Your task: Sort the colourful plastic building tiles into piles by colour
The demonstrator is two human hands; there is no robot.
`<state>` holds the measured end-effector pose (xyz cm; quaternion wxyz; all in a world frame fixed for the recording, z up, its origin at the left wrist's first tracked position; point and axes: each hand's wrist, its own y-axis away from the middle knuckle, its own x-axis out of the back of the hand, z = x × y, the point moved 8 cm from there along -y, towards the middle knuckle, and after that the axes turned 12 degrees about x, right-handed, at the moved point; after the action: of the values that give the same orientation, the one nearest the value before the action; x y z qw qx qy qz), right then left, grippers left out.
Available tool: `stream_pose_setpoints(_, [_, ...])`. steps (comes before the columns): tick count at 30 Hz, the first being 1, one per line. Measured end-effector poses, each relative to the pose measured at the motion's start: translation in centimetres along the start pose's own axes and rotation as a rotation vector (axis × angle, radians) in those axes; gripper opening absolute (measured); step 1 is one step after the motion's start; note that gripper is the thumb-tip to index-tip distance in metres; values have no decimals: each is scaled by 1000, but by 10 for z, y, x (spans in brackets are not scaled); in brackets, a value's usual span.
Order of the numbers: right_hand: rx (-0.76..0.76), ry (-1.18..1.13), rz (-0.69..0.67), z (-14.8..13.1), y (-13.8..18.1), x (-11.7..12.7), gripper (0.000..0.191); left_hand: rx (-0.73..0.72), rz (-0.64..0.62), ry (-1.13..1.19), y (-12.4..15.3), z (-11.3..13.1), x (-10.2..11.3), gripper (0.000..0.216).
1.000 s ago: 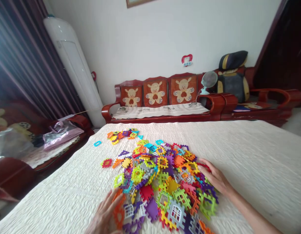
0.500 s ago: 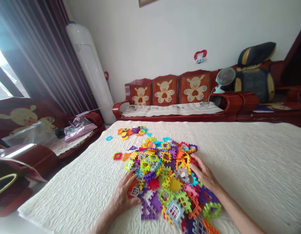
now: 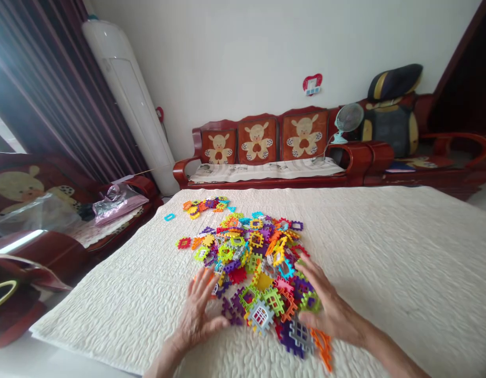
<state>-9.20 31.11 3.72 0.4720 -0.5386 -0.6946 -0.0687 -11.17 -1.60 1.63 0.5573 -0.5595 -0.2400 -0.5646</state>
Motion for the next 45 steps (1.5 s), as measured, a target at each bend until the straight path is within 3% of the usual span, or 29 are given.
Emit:
stream_pose_setpoints(2, [19, 72, -75, -16, 15, -18, 103, -162, -125, -27, 9, 32, -10, 102])
stream_pose_setpoints(5, [24, 136, -99, -19, 11, -39, 106, -234, -203, -68, 1, 51, -25, 100])
stream_pose_setpoints(10, [78, 182, -20, 3, -29, -46, 98, -232, -141, -51, -38, 44, -38, 89])
stream_pose_setpoints(14, [115, 199, 66, 10, -49, -41, 92, -203, -107, -12, -51, 38, -42, 86])
stream_pose_setpoints(25, [135, 211, 122, 17, -50, -42, 90, -193, -73, 4, -58, 34, -49, 80])
stream_pose_setpoints(29, [143, 217, 118, 17, -50, -42, 91, -174, -139, 3, -54, 39, -37, 81])
stream_pose_setpoints(33, [153, 196, 180, 19, -44, -26, 78, -191, -259, 46, -55, 25, -2, 82])
stream_pose_setpoints(35, [140, 192, 267, 27, -49, -10, 63, -185, -255, 138, -72, 4, 17, 74])
stream_pose_setpoints(38, [135, 220, 326, 46, -78, 6, 49, -112, -141, 260, -128, -40, 32, 48])
stream_pose_setpoints(41, [125, 262, 251, 68, -124, 3, 41, 164, 25, 185, -204, -97, 22, 40])
stream_pose_setpoints(45, [105, 275, 218, 83, -158, -8, 39, 303, 121, 116, -283, -141, -7, 44])
